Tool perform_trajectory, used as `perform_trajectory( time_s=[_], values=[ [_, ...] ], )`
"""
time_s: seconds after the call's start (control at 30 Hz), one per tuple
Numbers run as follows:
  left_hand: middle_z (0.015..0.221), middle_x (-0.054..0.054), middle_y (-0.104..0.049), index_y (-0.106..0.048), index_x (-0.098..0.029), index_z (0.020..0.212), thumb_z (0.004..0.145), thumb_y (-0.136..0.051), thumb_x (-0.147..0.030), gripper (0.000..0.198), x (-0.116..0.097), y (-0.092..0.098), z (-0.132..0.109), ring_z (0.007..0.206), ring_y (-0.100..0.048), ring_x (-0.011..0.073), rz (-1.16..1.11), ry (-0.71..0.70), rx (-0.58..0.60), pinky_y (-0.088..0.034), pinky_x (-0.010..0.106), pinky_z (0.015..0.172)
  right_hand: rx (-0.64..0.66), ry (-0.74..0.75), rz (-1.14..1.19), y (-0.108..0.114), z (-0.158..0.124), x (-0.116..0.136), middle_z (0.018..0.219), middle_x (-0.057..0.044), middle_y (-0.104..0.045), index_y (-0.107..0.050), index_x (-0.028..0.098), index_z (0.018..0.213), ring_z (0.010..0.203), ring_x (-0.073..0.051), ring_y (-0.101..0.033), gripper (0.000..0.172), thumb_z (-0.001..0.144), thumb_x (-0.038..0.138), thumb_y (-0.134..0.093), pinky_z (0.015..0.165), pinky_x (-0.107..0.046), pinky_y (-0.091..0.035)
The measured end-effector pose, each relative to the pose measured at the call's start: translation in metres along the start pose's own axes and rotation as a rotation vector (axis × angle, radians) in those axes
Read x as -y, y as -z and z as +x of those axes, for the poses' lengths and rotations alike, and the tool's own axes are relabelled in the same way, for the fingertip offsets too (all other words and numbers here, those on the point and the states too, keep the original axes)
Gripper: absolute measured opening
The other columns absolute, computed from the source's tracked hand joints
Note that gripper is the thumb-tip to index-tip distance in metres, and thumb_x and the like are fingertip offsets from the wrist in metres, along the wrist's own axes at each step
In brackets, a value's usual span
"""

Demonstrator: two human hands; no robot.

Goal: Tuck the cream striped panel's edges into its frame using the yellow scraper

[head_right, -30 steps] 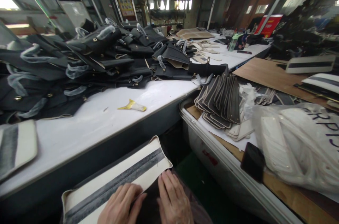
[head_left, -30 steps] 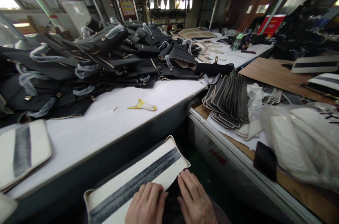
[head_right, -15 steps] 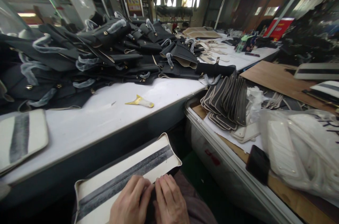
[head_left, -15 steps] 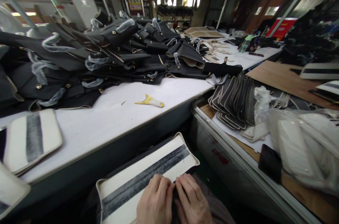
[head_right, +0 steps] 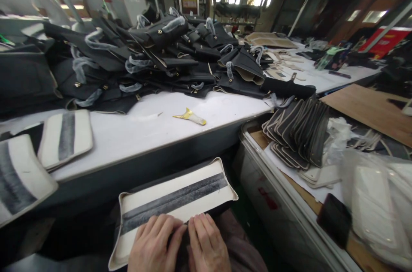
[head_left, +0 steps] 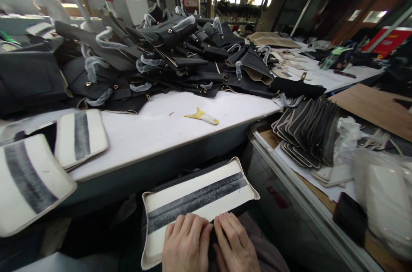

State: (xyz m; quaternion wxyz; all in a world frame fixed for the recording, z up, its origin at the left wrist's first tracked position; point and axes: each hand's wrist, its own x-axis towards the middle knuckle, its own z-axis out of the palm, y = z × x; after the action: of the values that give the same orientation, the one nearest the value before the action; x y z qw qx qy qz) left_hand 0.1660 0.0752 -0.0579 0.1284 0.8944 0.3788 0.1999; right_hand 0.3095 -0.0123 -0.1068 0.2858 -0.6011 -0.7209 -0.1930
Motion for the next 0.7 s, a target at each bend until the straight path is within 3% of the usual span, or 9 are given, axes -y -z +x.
perform_trajectory(
  time_s=[0.27, 0.43, 0.5, 0.6, 0.63, 0.7],
  values=[
    [0.080, 0.000, -0.063, -0.060, -0.024, 0.082, 0.093, -0.052, -0.021, 0.014, 0.004, 0.007, -0.014, 0.078, -0.055, 0.0205, 0.008, 0.088, -0.014, -0.033, 0.037, 0.075, -0.015, 0.072, 0.048, -0.004, 0.009, 0.010, 0.108, -0.015, -0.070, -0.067, 0.002, 0.112, 0.111, -0.027, -0.059, 0.034, 0.089, 0.009, -0.043, 0.093, -0.039, -0.053],
    [0.081, -0.001, -0.064, -0.061, -0.024, 0.084, 0.092, -0.055, -0.021, 0.011, 0.010, 0.010, -0.024, 0.079, -0.056, 0.0199, -0.016, 0.135, -0.090, -0.034, 0.038, 0.078, -0.038, 0.115, 0.085, -0.007, 0.017, 0.016, 0.105, -0.014, -0.070, -0.068, 0.004, 0.110, 0.108, -0.025, -0.061, 0.033, 0.089, 0.008, -0.043, 0.091, -0.038, -0.053],
    [0.087, -0.001, -0.066, -0.063, -0.024, 0.091, 0.090, -0.059, -0.019, 0.007, 0.013, 0.010, -0.031, 0.085, -0.057, 0.0197, -0.027, 0.132, -0.194, -0.036, 0.038, 0.085, -0.052, 0.128, 0.088, -0.009, 0.020, 0.020, 0.104, -0.013, -0.070, -0.068, 0.005, 0.109, 0.107, -0.025, -0.061, 0.032, 0.090, 0.009, -0.043, 0.090, -0.037, -0.053],
    [0.107, 0.002, -0.065, -0.064, -0.026, 0.109, 0.086, -0.065, -0.022, 0.023, 0.019, 0.004, -0.047, 0.105, -0.057, 0.0214, -0.089, 0.171, -0.487, -0.037, 0.037, 0.100, -0.073, 0.148, 0.090, -0.013, 0.023, 0.025, 0.103, -0.013, -0.070, -0.068, 0.005, 0.108, 0.105, -0.025, -0.062, 0.031, 0.092, 0.010, -0.042, 0.087, -0.038, -0.054],
    [0.115, 0.003, -0.063, -0.062, -0.026, 0.113, 0.087, -0.064, -0.025, 0.026, 0.023, 0.001, -0.053, 0.112, -0.055, 0.0224, -0.167, 0.273, -0.600, -0.037, 0.038, 0.104, -0.078, 0.156, 0.091, -0.015, 0.023, 0.026, 0.103, -0.014, -0.070, -0.068, 0.004, 0.107, 0.105, -0.025, -0.062, 0.031, 0.092, 0.010, -0.042, 0.086, -0.038, -0.054],
    [0.125, 0.004, -0.060, -0.061, -0.025, 0.116, 0.091, -0.058, -0.036, 0.027, 0.031, -0.011, -0.064, 0.121, -0.052, 0.0235, -0.461, 0.668, -0.795, -0.039, 0.037, 0.105, -0.076, 0.182, 0.092, -0.018, 0.021, 0.028, 0.104, -0.014, -0.070, -0.068, 0.004, 0.108, 0.105, -0.025, -0.062, 0.031, 0.092, 0.011, -0.044, 0.086, -0.039, -0.054]
  ],
)
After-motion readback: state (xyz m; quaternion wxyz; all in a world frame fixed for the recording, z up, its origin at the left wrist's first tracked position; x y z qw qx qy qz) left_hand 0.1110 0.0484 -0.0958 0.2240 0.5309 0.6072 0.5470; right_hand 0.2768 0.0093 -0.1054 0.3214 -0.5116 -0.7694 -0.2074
